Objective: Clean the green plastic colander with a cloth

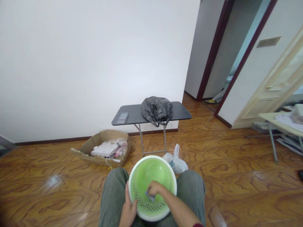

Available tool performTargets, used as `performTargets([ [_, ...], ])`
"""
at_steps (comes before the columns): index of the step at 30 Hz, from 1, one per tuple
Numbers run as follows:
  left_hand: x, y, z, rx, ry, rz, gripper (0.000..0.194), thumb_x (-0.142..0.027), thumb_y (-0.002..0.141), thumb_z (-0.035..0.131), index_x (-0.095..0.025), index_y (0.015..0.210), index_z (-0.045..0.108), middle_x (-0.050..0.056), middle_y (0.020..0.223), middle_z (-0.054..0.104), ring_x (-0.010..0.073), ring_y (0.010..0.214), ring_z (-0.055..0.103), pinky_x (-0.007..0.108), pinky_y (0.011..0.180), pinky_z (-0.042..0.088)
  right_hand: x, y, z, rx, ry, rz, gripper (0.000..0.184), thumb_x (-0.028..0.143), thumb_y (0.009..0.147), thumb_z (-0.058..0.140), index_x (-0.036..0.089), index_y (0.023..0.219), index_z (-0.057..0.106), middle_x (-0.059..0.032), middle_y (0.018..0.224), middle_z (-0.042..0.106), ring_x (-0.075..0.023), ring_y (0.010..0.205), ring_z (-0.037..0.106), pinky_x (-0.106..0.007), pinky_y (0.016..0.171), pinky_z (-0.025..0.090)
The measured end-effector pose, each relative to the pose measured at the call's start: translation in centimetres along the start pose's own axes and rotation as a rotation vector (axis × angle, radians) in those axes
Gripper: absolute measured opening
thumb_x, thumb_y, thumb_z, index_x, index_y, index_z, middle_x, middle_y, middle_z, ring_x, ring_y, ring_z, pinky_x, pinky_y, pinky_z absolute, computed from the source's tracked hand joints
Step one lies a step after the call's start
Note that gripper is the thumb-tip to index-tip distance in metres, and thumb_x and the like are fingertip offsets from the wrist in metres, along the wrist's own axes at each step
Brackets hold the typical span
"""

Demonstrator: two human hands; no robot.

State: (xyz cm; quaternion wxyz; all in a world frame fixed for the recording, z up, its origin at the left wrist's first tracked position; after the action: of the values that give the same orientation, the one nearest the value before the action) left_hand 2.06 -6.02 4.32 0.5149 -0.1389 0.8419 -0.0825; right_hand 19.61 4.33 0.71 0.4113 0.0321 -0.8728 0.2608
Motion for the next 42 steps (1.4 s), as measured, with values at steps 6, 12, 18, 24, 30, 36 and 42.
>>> performTargets([
  [6,0.3,0.2,0.1,0.010,-0.057,0.054,0.090,-0.031,0.091,0.044,-0.010,0.165,-0.003,0.014,0.139,0.069,0.0229,0.117,0.074,0.026,0.097,0.052,6.5,-2.6,-4.6,-0.436,0.076,-0.428,0.039,0.018,0.090,0.049,0.022,0.113,0.081,-0.0100,0.115,0.081,-0.0272,0.107,0.075,-0.042,0.102,0.057],
  [12,-0.6,-0.1,-0.2,0.022,-0.061,0.019,0.096,-0.033,0.089,0.050,-0.012,0.166,-0.003,0.013,0.135,0.073,0.0247,0.118,0.074,0.029,0.100,0.052,11.2,-2.5,-7.8,-0.575,-0.306,-0.817,0.044,0.008,0.092,0.047,0.020,0.126,0.072,-0.0105,0.127,0.075,-0.0207,0.122,0.066,-0.042,0.116,0.048],
  [18,-0.6,-0.4,-0.4,0.037,-0.083,0.058,0.094,-0.037,0.091,0.049,-0.011,0.166,-0.001,0.015,0.142,0.067,0.0243,0.119,0.073,0.027,0.098,0.053,12.0,0.5,-4.4,-0.392,-0.580,-0.855,0.022,0.012,0.094,0.053,0.015,0.102,0.073,-0.0095,0.103,0.077,-0.0211,0.099,0.067,-0.033,0.094,0.056],
  [24,-0.5,-0.1,-0.2,0.021,-0.067,0.054,0.096,-0.035,0.090,0.050,-0.010,0.165,-0.003,0.016,0.141,0.068,0.0256,0.120,0.073,0.030,0.100,0.053,11.5,0.0,-3.5,-0.265,-0.426,-0.949,0.027,0.011,0.095,0.049,0.018,0.102,0.075,-0.0070,0.105,0.079,-0.0187,0.103,0.069,-0.032,0.103,0.054],
  [30,-0.3,0.0,-0.2,0.013,-0.048,0.002,0.093,-0.033,0.090,0.050,-0.014,0.166,0.001,0.010,0.126,0.077,0.0247,0.111,0.076,0.028,0.098,0.053,7.8,-0.1,-9.9,-0.418,-0.346,-0.710,0.048,0.003,0.089,0.040,0.014,0.121,0.075,-0.0142,0.128,0.076,-0.0220,0.123,0.068,-0.043,0.115,0.050],
  [36,-0.2,0.1,-0.1,0.023,-0.029,0.010,0.090,-0.027,0.089,0.044,-0.015,0.167,-0.001,0.009,0.127,0.076,0.0237,0.104,0.078,0.027,0.093,0.052,0.8,-3.4,-13.8,-0.567,-0.210,-0.525,0.046,0.013,0.094,0.041,0.021,0.122,0.076,-0.0100,0.130,0.076,-0.0207,0.126,0.068,-0.046,0.117,0.050],
  [42,0.1,0.3,0.0,0.033,-0.009,0.004,0.088,-0.026,0.091,0.042,-0.015,0.166,-0.002,0.009,0.119,0.079,0.0234,0.102,0.078,0.026,0.091,0.052,-3.5,-7.4,-13.5,-0.601,-0.173,-0.364,0.044,0.018,0.093,0.045,0.022,0.123,0.076,-0.0095,0.135,0.073,-0.0220,0.128,0.067,-0.046,0.118,0.048],
])
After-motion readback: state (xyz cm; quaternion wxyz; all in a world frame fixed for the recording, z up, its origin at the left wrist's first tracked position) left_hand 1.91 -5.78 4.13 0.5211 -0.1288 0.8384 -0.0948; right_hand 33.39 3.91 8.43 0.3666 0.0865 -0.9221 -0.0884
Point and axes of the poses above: each hand's wrist, its own y-axis towards the middle knuckle, its own z-axis out of the palm, x = y × z, the point moved 1 cm from there along y, towards the middle knuckle
